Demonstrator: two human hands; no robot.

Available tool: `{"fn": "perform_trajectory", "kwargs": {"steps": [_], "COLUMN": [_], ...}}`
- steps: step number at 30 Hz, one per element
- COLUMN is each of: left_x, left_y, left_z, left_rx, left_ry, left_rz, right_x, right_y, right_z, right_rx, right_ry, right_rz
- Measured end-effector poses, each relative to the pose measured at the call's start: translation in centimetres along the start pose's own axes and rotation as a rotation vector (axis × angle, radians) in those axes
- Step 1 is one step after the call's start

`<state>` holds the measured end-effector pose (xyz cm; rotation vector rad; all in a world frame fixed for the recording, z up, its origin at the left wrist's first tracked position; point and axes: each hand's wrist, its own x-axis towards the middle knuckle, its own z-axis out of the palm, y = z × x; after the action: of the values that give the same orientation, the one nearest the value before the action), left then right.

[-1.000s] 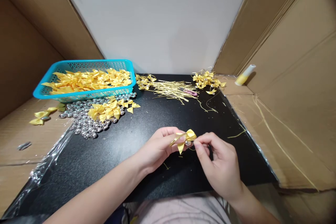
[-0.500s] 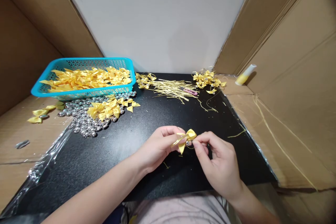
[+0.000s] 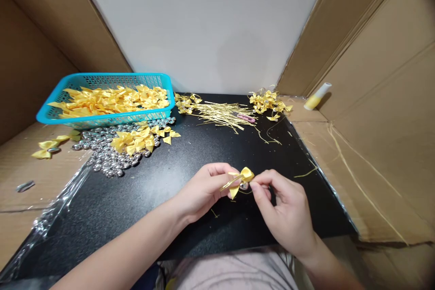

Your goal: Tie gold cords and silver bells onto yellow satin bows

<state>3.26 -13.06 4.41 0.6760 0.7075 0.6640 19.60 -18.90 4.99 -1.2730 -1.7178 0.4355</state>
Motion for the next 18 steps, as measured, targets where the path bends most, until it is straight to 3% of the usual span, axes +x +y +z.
{"fn": "perform_trajectory", "kwargs": {"steps": [13,18], "left_x": [0.1,0.0], "left_y": [0.4,0.4], "left_z": [-0.1,-0.1], "left_rx": [0.098,0.056], "left_ry": [0.023,-0.020], "left_rz": [-0.077,-0.035], "right_x": [0.3,0.6], "right_y": [0.6,0.5], "right_z": [-0.8,-1.2], "right_rx": [0.032,0.003], "right_ry": [-0.130,-0.182], "right_rz": [-0.035,-0.064]}}
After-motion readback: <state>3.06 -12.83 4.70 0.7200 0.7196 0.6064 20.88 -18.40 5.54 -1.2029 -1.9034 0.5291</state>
